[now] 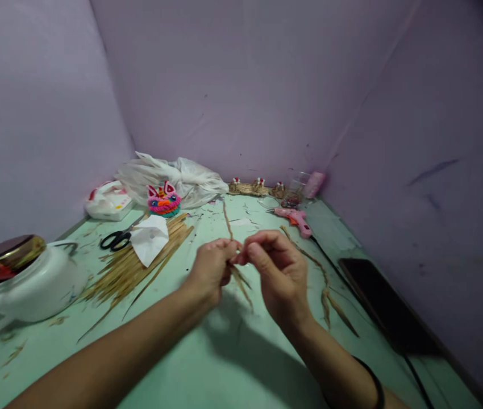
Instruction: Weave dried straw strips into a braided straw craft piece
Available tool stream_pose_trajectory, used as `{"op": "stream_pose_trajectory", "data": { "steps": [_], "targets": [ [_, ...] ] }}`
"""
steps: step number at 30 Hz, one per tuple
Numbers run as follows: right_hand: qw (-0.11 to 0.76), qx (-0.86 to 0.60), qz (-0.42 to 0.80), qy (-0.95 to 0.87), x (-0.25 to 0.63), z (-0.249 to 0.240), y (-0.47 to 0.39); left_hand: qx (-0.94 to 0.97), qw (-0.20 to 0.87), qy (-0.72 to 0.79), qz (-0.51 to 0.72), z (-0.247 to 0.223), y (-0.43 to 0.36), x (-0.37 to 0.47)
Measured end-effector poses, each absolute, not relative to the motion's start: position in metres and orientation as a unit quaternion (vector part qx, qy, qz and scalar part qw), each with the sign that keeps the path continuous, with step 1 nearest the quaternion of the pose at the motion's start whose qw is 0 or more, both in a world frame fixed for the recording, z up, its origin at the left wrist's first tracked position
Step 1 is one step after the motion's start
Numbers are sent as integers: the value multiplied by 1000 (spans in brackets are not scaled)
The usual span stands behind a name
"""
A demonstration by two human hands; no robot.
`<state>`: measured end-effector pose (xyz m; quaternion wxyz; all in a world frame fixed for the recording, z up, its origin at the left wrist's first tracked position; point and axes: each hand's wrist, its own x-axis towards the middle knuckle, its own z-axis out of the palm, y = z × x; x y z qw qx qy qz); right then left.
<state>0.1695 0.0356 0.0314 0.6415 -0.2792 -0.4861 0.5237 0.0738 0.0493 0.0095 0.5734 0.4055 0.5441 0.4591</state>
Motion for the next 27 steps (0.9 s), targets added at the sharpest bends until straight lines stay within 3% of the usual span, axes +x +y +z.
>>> {"op": "stream_pose_trajectory", "data": {
  "steps": [2,5,8,14,23,27],
  "targets": [
    [643,-368,513,-433,190,22,40,387,638,510,428,9,48,56],
    [535,-456,590,-398,206,3,46,356,695,490,387,-4,43,42],
    [443,-453,679,-371,204,-15,45,353,704,495,369,-16,40,43],
    [359,-439,745,-351,191,-20,36,411,669,522,333,-19,35,56],
    [349,-454,736,-362,190,-22,34,450,615,527,376,-20,35,59],
    [394,-449,721,-351,186,-25,33,455,614,530,368,-13,37,61]
  ]
}}
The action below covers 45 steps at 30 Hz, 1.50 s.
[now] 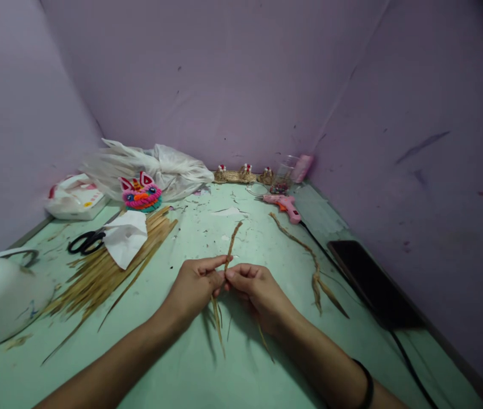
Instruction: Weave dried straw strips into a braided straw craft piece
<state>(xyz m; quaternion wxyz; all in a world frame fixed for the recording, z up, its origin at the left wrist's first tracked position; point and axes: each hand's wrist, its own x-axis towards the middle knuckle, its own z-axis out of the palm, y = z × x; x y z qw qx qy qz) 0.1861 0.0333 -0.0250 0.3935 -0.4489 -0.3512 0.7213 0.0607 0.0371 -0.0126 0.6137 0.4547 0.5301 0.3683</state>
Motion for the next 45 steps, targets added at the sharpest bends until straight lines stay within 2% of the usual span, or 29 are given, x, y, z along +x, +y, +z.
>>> {"op": "stream_pose_trajectory", "data": {
  "steps": [6,10,13,16,22,24,26,28,30,32,34,37,45],
  "targets": [
    [437,-467,679,-359,185,-30,36,592,546,521,282,-11,43,51],
    [436,-535,615,-380,186,-34,39,687,362,597,202,-8,46,40],
    [435,-558,580,-404,185,-35,40,713,244,623,209,0,42,38],
    [440,-561,569,-409,183,-33,39,734,195,608,232,3,29,43],
    [468,-518,625,-350,181,-33,35,844,83,479,225,-18,4,59],
    [474,-502,640,-338,182,-33,35,859,100,447,227,-20,3,61],
    [480,-491,647,-333,183,-31,36,819,172,472,278,-14,7,61],
    [477,-488,652,-330,183,-30,36,702,274,562,341,-3,15,59],
    [466,-481,664,-333,181,-28,34,558,405,637,343,6,23,57],
    [454,-471,675,-341,179,-28,32,464,546,631,297,9,30,55],
    [446,-461,680,-354,178,-28,31,423,640,585,264,7,34,54],
    [429,-448,689,-374,177,-29,31,402,678,560,254,-1,37,50],
    [425,-427,695,-393,181,-33,33,468,627,590,198,-1,41,42]
  ]
}}
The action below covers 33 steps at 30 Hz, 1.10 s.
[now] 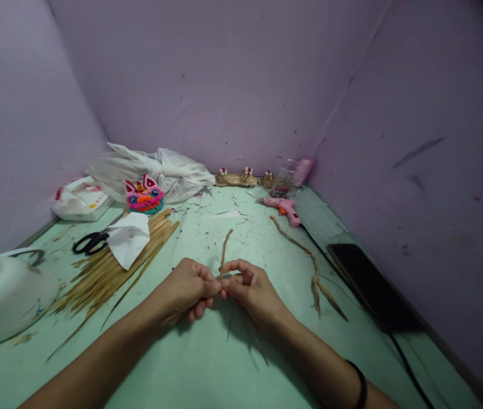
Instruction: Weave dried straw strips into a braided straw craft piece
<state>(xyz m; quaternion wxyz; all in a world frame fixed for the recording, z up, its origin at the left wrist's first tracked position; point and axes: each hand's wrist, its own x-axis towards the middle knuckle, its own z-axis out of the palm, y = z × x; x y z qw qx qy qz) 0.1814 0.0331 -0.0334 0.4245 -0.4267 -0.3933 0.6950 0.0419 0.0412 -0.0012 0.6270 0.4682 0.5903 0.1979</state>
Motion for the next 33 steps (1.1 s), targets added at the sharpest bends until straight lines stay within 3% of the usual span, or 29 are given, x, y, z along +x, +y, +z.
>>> {"op": "stream_pose_trajectory", "data": {
  "steps": [5,11,16,22,26,31,33],
  "targets": [
    [395,-466,656,-443,186,-29,35,497,627,552,235,-3,42,44],
    [336,-574,549,-506,195,-18,38,405,607,618,291,-10,38,55],
    [346,-533,539,-553,189,-21,26,369,587,629,353,-13,36,61],
    [315,-478,370,-732,184,-27,11,316,609,616,387,-14,36,60],
    [301,-443,345,-771,185,-25,8,314,618,600,400,-16,38,59],
    [453,-517,342,-641,190,-20,17,321,613,611,385,-17,37,61],
    [468,-538,415,-565,191,-21,24,336,615,609,372,-18,36,63]
  ]
}}
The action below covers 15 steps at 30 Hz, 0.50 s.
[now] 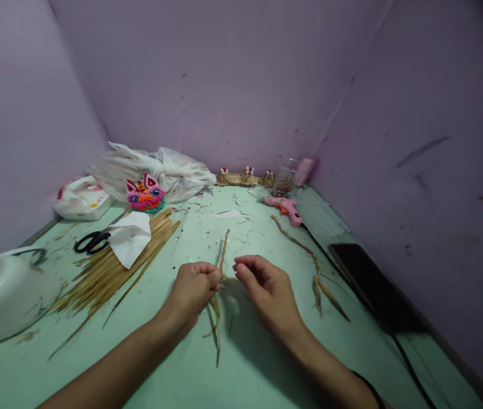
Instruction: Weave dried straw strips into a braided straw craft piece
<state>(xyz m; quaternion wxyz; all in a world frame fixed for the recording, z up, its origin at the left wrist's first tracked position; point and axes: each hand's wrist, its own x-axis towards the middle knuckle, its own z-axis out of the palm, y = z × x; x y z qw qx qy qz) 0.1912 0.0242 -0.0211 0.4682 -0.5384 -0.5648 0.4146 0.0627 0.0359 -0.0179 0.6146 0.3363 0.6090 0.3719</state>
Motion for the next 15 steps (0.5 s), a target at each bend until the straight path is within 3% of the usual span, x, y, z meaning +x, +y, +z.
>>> {"op": "stream_pose_trajectory", "data": {
  "steps": [4,11,15],
  "targets": [
    [370,-521,619,-457,191,-30,37,351,624,606,347,-17,34,67],
    [370,-534,596,-473,193,-36,41,404,614,609,300,-18,34,68],
    [384,-545,585,-462,192,-33,41,508,520,616,304,-23,40,59]
  ]
}}
